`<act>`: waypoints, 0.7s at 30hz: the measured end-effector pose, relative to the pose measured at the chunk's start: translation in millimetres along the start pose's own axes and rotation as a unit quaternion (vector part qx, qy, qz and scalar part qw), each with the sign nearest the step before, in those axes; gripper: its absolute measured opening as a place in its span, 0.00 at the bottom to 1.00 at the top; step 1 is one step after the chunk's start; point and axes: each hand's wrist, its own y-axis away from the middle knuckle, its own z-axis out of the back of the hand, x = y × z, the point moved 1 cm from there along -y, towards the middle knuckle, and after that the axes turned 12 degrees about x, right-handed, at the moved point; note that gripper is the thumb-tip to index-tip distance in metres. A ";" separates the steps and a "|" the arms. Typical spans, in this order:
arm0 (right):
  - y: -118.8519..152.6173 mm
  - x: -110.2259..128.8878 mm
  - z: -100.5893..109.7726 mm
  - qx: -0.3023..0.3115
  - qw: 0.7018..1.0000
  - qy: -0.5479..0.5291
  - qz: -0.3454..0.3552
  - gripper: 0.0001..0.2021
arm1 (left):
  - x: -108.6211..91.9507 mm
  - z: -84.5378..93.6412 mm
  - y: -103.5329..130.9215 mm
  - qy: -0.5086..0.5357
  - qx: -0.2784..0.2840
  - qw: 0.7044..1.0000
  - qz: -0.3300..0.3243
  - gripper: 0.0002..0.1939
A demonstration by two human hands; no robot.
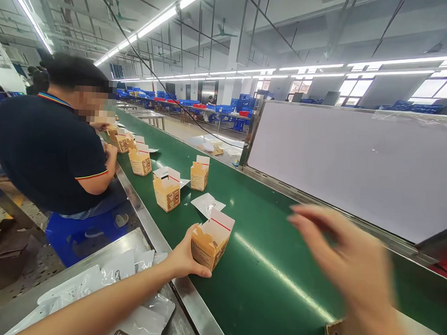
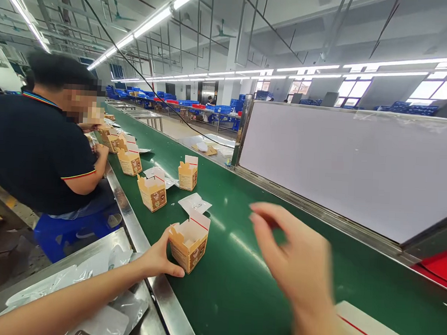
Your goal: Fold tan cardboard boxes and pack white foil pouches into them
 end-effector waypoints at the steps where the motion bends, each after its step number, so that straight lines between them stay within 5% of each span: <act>1: -34.6 8.3 -32.2 0.070 0.997 0.018 0.027 0.15 | 0.8 1.1 0.0 0.009 0.010 1.000 0.012 0.67; 4: -112.7 10.9 -134.8 0.209 0.972 0.018 0.104 0.17 | 5.0 3.8 -3.0 0.031 0.051 0.998 0.007 0.69; 6: -131.1 0.0 -192.0 0.287 0.949 0.014 0.132 0.22 | 8.3 4.3 -9.6 0.042 0.100 0.994 -0.009 0.70; 8: -127.0 -12.8 -230.4 0.323 0.936 0.003 0.140 0.21 | 10.9 3.8 -20.5 0.051 0.166 0.985 -0.019 0.70; 11: -107.0 -26.0 -251.1 0.298 0.945 -0.042 0.126 0.16 | 11.2 0.2 -39.6 0.064 0.262 0.962 -0.030 0.61; 15: -95.3 -35.6 -217.2 0.180 0.974 -0.136 0.031 0.20 | 1.4 -8.4 -49.7 0.017 0.296 0.955 -0.001 0.46; 18: -78.0 -38.0 -147.8 0.053 0.975 -0.214 -0.035 0.26 | -14.8 -9.8 -39.8 -0.055 0.254 0.965 -0.040 0.42; 21: -31.5 -25.9 -66.0 -0.013 0.951 -0.308 -0.018 0.29 | -28.1 -6.6 -25.0 -0.147 0.183 0.970 -0.069 0.40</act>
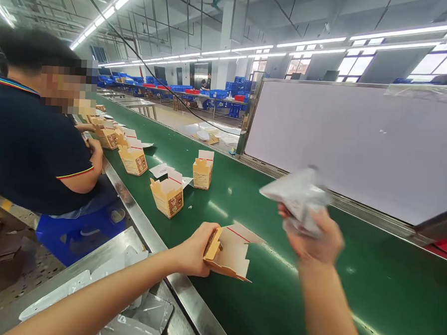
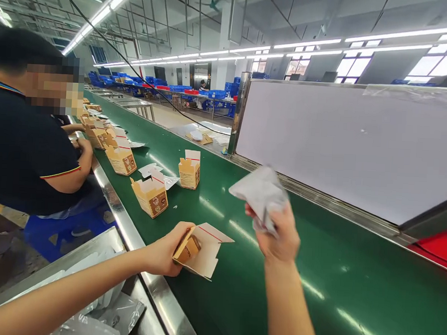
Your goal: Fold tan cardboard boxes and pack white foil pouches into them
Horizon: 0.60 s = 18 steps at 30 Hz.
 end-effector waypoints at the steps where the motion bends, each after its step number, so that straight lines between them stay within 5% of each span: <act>1: 18.6 18.6 14.4 0.026 0.998 -0.044 0.022 0.26 | -3.2 -0.4 3.9 -0.029 -0.015 0.999 -0.002 0.40; 3: 51.9 49.3 30.1 0.126 0.990 -0.030 0.052 0.19 | -8.1 -4.4 9.1 -0.067 -0.030 0.997 -0.021 0.39; 6: 79.4 72.5 26.0 0.260 0.949 0.164 0.073 0.12 | -15.0 -16.3 12.1 -0.088 -0.061 0.992 -0.062 0.38; 12: 91.3 63.9 -12.6 0.256 0.815 0.489 0.175 0.11 | -32.5 -40.7 14.3 -0.215 -0.126 0.966 -0.061 0.34; 14: 96.8 56.4 -23.5 0.249 0.809 0.496 0.191 0.12 | -34.7 -48.2 14.1 -0.248 -0.123 0.960 -0.048 0.36; 18: 100.3 51.0 -32.5 0.300 0.866 0.368 0.156 0.11 | -30.5 -66.4 10.6 -0.195 -0.111 0.974 -0.045 0.36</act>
